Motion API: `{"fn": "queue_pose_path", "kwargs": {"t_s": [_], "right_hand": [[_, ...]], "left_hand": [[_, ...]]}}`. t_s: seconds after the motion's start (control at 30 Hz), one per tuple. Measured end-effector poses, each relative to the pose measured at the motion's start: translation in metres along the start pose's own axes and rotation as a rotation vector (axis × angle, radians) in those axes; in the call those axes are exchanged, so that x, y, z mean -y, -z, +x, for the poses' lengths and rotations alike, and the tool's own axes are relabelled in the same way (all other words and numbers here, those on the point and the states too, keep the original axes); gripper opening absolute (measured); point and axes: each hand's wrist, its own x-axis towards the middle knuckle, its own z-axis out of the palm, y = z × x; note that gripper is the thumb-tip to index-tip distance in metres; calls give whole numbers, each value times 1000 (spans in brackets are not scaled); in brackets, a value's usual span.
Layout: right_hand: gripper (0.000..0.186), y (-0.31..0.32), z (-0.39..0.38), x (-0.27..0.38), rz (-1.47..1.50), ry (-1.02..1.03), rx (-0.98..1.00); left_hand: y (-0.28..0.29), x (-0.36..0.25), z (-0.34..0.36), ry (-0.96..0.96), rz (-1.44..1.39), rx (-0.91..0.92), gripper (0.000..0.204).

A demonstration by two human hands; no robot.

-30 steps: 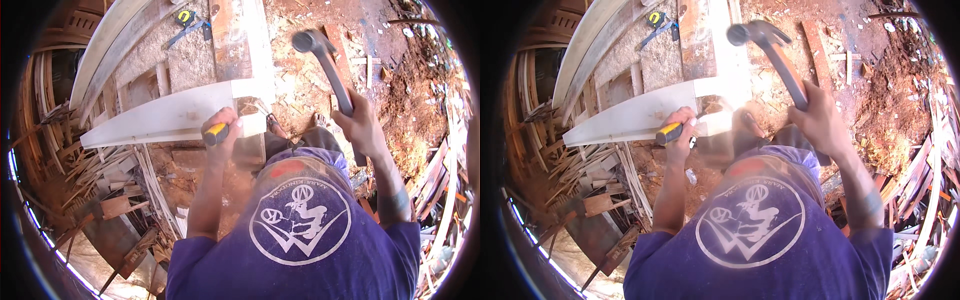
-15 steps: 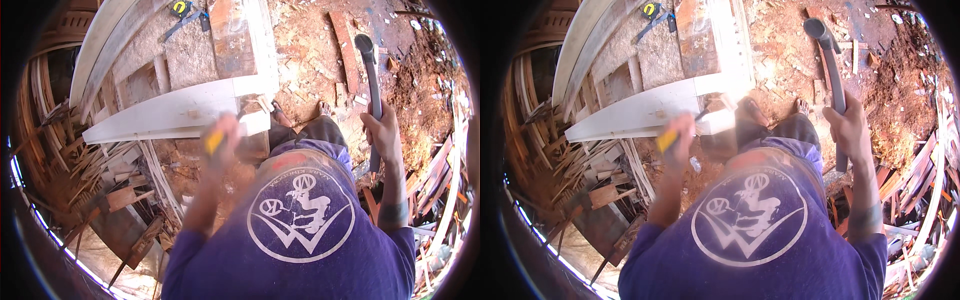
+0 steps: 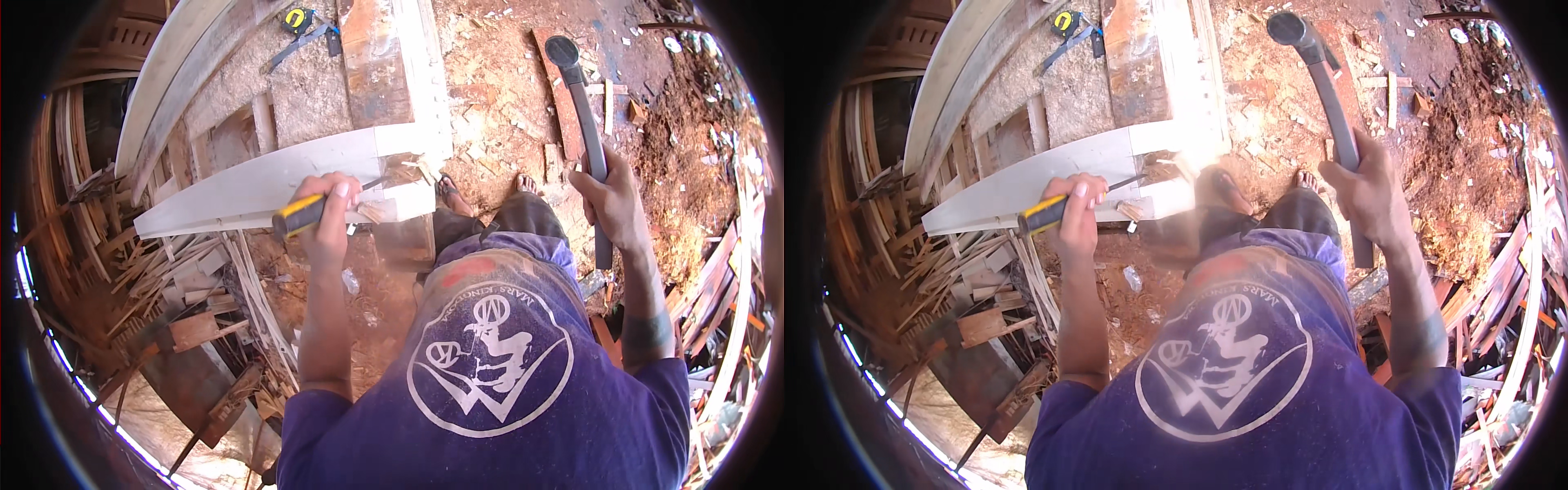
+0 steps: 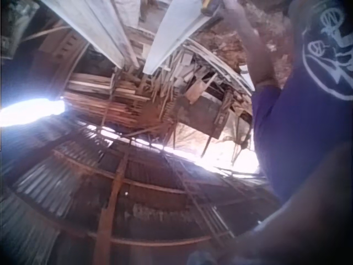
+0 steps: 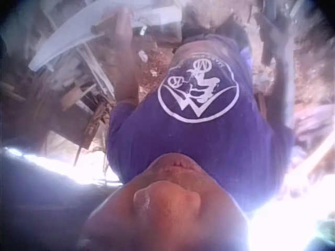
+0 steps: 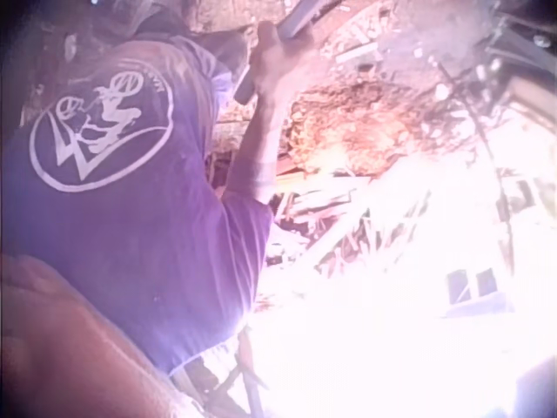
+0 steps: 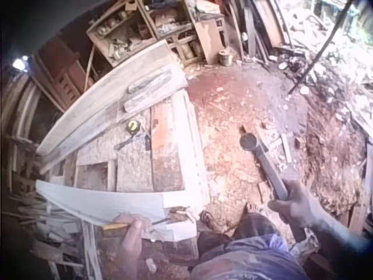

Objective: The person uses a hammer and a chisel to carve out rectangular slots from a white wooden board, striking the tool repeatedly before turning the board over.

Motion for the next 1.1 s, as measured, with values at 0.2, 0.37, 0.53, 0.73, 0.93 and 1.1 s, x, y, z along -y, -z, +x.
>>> {"fn": "queue_pose_path", "kwargs": {"t_s": [0.2,0.37,0.53,0.73,0.93,1.1], "right_hand": [[24,0,-4,-9,2,-25,3],[25,2,-4,-4,-115,22,-16],[14,6,-9,64,-329,393,83],[26,-35,-40,118,-525,961,257],[19,-41,-34,98,-814,921,336],[11,-8,-26,102,-475,695,150]], "left_hand": [[-31,9,9,175,198,-92,19],[-39,23,-10,139,352,-48,19],[-46,23,-17,144,419,-87,17],[-39,33,-35,129,435,-116,9],[-39,29,-42,185,397,-95,11],[-52,32,-41,66,391,-73,13]]}}
